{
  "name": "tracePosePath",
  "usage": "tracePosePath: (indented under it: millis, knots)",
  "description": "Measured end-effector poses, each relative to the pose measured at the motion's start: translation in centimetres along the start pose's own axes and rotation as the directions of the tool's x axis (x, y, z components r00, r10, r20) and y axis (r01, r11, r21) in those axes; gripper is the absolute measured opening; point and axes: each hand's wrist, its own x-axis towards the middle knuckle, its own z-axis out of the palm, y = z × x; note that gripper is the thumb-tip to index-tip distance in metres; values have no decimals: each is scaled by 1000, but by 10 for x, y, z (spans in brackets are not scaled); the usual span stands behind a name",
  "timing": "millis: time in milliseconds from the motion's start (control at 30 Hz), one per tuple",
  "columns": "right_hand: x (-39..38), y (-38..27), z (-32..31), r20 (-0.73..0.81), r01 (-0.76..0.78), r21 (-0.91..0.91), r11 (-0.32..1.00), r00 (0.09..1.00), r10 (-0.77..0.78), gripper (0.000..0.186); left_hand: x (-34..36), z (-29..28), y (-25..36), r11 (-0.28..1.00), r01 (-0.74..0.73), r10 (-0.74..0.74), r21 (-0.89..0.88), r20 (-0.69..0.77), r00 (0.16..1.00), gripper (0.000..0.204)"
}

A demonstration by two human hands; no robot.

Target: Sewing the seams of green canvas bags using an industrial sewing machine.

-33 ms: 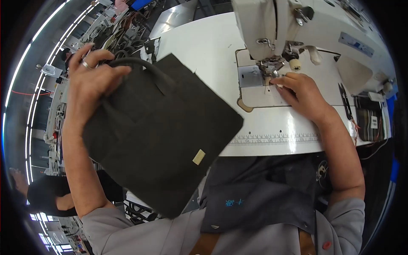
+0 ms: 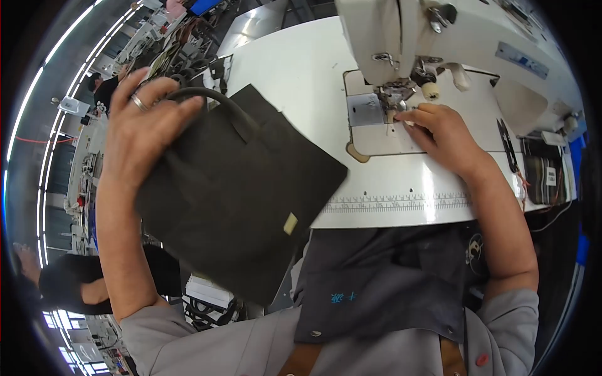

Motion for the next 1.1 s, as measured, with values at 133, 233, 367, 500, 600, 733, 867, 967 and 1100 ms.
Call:
tracePosePath:
  millis: [133,233,367,500,600,733,867,967,1100]
  knots:
    - [0,4,4,-5,18,-15,1000,1000,-18,25,26,-16,41,968,-121,159,219,-162,974,18]
    - [-1,3,4,-8,21,-29,999,1000,-21,24,34,-50,54,926,-144,222,348,-194,956,15]
    - [-1,2,2,-5,39,-37,999,999,-39,24,41,-68,55,955,61,-159,-290,-326,932,17]
    - [-1,1,1,-2,52,-35,998,999,-52,23,42,-57,36,622,45,-268,-782,-158,950,15]
    - [-1,-1,1,6,39,-37,999,999,-39,23,42,-13,8,323,59,-211,-944,-11,978,35]
    - [0,-4,1,20,13,-45,999,1000,-12,23,35,65,-27,250,248,-29,-936,249,968,40]
    - [0,-4,0,38,-7,-42,999,999,9,24,45,136,10,334,526,-342,-782,420,841,36]
    - [0,-2,1,19,18,-55,998,1000,-17,24,68,158,79,168,699,-401,-695,600,692,37]
    - [1,-3,0,17,36,-46,998,999,-36,24,104,160,170,535,681,-527,-501,433,732,70]
